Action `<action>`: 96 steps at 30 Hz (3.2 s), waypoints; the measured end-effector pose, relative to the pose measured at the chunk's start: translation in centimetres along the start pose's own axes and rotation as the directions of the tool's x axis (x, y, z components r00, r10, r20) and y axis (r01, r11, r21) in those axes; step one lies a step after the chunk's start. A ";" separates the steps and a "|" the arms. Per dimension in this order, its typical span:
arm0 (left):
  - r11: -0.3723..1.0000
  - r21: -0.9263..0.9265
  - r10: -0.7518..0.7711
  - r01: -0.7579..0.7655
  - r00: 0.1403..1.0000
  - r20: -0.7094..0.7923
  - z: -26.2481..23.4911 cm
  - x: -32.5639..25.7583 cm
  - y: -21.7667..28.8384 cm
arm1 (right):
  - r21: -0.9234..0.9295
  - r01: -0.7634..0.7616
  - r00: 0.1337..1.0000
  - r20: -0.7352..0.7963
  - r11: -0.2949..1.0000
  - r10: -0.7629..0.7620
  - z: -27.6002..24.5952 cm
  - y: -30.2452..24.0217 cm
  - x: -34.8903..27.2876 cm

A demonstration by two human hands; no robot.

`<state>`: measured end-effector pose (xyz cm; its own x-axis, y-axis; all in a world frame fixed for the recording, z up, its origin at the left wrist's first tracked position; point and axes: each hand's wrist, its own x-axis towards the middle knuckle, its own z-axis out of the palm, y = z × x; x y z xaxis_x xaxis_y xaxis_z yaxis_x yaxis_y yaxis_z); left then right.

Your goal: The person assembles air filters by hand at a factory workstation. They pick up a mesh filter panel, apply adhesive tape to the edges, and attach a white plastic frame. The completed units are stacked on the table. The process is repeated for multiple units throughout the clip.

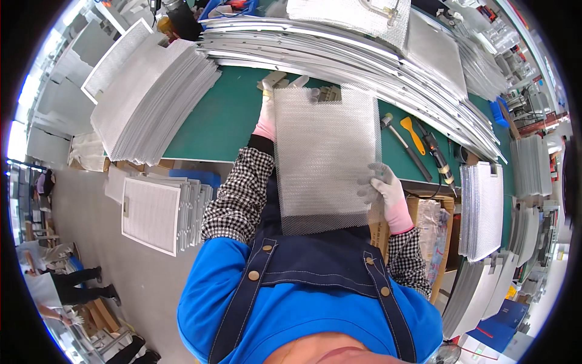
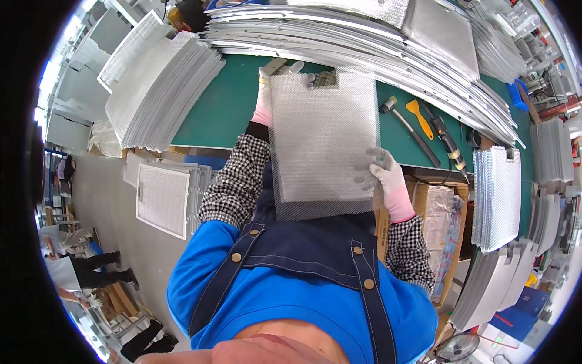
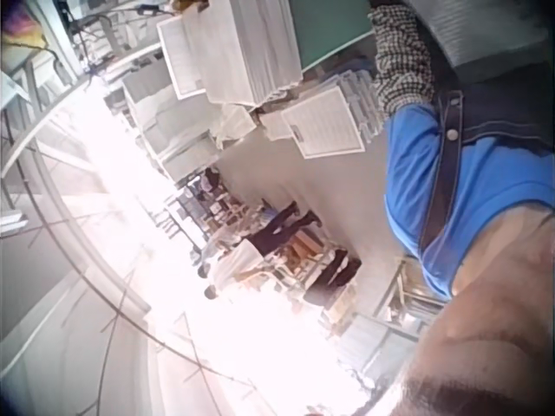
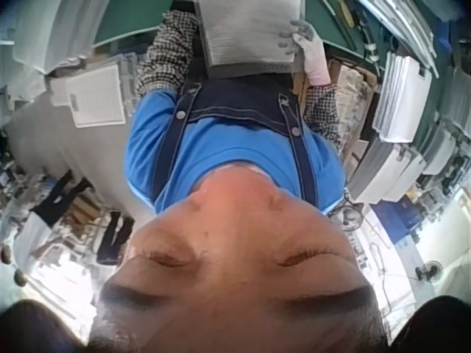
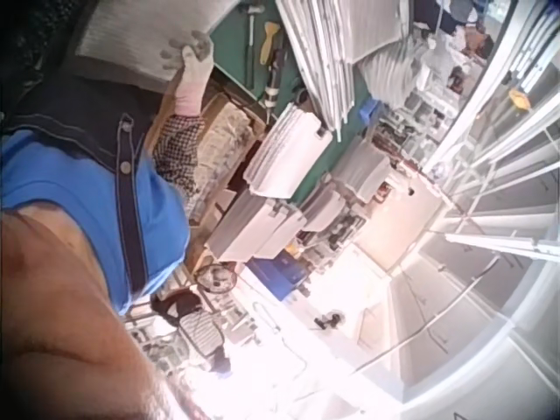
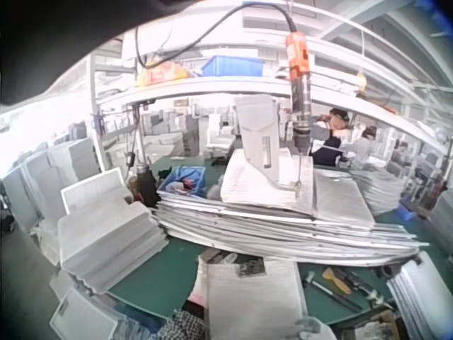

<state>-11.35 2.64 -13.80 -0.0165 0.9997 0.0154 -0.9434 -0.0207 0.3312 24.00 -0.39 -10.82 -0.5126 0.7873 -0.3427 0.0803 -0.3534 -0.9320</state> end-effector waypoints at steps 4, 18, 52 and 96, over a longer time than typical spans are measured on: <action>0.998 -0.010 -0.054 0.054 0.998 0.036 -1.2 0.2 0.0 | 0.044 0.053 0.998 -0.028 0.998 -0.052 -0.2 1.3 0.3; 0.922 0.364 0.184 -0.134 0.977 -0.108 1.1 -0.9 -1.0 | -0.466 -0.054 0.998 -0.042 0.883 0.038 -1.1 0.6 -1.1; 0.907 0.403 0.114 -0.120 0.993 0.038 -1.3 0.1 -0.8 | 0.037 -0.954 -0.146 -0.925 0.299 -0.352 -38.1 -4.3 -22.7; 0.971 0.229 0.075 -0.064 0.996 -0.040 -0.9 0.1 -0.8 | -0.211 0.503 0.611 -0.599 0.838 -0.517 -7.3 -5.6 -4.4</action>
<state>-10.93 2.79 -14.91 -0.1004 0.9949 0.0030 -0.8391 -0.0863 0.5370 32.07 1.85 -4.94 0.1573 0.9666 0.2022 -0.0095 0.2062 -0.9785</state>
